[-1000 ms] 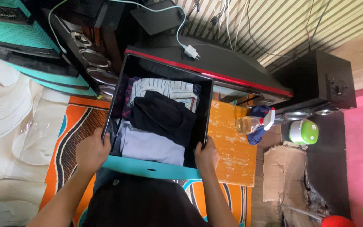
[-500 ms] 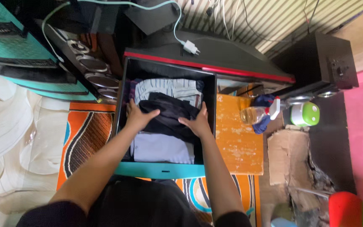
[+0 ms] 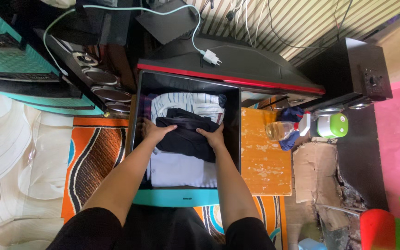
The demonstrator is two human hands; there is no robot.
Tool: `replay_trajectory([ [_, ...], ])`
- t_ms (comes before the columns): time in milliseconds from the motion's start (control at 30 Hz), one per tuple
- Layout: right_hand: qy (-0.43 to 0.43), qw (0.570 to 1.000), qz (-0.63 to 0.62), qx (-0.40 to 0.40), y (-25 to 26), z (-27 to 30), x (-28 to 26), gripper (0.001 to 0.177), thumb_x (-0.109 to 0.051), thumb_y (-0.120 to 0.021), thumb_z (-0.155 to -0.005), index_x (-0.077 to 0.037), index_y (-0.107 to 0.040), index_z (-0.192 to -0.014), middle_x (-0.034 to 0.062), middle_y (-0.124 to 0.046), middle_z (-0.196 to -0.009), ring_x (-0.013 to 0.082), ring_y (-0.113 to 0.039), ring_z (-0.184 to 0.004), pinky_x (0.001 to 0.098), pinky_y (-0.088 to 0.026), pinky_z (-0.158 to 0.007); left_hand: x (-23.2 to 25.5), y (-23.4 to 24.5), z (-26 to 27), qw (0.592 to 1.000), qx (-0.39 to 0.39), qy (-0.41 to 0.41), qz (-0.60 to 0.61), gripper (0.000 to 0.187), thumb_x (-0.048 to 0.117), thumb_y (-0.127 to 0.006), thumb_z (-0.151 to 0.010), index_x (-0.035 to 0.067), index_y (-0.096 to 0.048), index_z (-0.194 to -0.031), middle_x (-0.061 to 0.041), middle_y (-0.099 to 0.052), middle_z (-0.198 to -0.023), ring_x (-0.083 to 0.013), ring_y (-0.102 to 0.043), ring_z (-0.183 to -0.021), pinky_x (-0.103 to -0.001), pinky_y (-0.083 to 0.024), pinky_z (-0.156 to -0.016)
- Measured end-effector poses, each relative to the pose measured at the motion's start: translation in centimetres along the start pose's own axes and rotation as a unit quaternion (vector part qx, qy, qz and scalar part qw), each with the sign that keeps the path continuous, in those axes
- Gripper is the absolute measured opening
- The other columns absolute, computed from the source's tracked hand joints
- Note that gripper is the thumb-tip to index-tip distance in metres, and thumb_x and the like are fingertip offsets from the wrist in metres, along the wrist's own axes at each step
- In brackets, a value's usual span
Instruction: The person wipes the inside of a black drawer with a blue cloth, then places folded clothes into it and closes the drawer. They open a second drawer, remove clothes, and wipe the interior with a spray cleaner and cloth. The person repeats wiping motions on the drawer bottom throughout the clip.
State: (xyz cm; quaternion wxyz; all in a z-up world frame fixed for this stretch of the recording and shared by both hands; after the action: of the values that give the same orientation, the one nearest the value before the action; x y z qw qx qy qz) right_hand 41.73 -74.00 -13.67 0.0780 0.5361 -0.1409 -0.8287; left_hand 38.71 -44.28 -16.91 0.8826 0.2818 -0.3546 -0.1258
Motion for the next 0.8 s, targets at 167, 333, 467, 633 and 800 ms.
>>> replay_trajectory([
  [167, -0.055, 0.998, 0.008, 0.002, 0.6, 0.2, -0.5, 0.130, -0.025, -0.098, -0.054, -0.003, -0.022, -0.157, 0.0207, -0.054, -0.144, 0.0304, -0.059, -0.129, 0.0362, -0.051, -0.107, -0.1, 0.3, 0.5, 0.993, -0.063, 0.046, 0.086, 0.123, 0.060, -0.090, -0.047, -0.008, -0.053, -0.143, -0.028, -0.057, -0.148, -0.0368, -0.058, -0.138, -0.040, -0.049, -0.112],
  [333, -0.069, 0.994, -0.062, -0.059, 0.8, 0.6, -1.9, 0.112, -0.023, -0.094, -0.060, 0.000, -0.034, -0.151, 0.0197, -0.061, -0.137, 0.0302, -0.064, -0.123, 0.0380, -0.053, -0.102, 1.6, 1.7, 2.1, 0.993, -0.037, -0.010, 0.109, 0.099, 0.054, -0.094, -0.054, -0.001, -0.065, -0.132, -0.025, -0.056, -0.141, -0.0360, -0.057, -0.129, -0.042, -0.050, -0.104],
  [467, -0.203, 0.962, -0.135, -0.126, 1.3, 1.3, -1.5, 0.080, -0.025, -0.090, -0.068, 0.004, -0.060, -0.137, 0.0190, -0.071, -0.125, 0.0304, -0.070, -0.113, 0.0388, -0.056, -0.098, 2.2, 1.8, 3.3, 0.977, -0.099, 0.026, 0.189, 0.099, 0.050, -0.092, -0.056, -0.002, -0.060, -0.134, -0.024, -0.067, -0.133, -0.0323, -0.069, -0.119, -0.039, -0.055, -0.101],
  [633, -0.124, 0.978, -0.125, -0.113, 0.7, 1.8, -1.5, 0.067, -0.021, -0.087, -0.072, 0.000, -0.063, -0.131, 0.0141, -0.073, -0.121, 0.0243, -0.071, -0.108, 0.0358, -0.056, -0.095, 2.4, 2.4, 4.8, 0.968, -0.097, 0.020, 0.232, 0.094, 0.042, -0.092, -0.060, 0.001, -0.058, -0.137, -0.020, -0.067, -0.132, -0.0291, -0.067, -0.119, -0.036, -0.053, -0.101],
  [800, -0.073, 0.977, -0.158, -0.123, 0.6, 2.0, -2.6, 0.057, -0.016, -0.085, -0.075, 0.003, -0.067, -0.125, 0.0142, -0.074, -0.115, 0.0230, -0.072, -0.101, 0.0342, -0.058, -0.089, 3.9, 3.1, 5.5, 0.947, -0.111, -0.018, 0.303, 0.078, 0.032, -0.088, -0.063, 0.001, -0.064, -0.131, -0.016, -0.073, -0.122, -0.0269, -0.072, -0.108, -0.035, -0.056, -0.091],
])
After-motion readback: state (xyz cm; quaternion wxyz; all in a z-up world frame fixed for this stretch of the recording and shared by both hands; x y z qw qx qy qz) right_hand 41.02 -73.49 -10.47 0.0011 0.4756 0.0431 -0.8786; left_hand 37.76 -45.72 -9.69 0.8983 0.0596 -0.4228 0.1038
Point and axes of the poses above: each hand's wrist, its own z-axis away from the middle knuckle, its own y-axis out of the back of the hand, x = y × z, the point moved 5 cm from there along -z, towards the middle knuckle
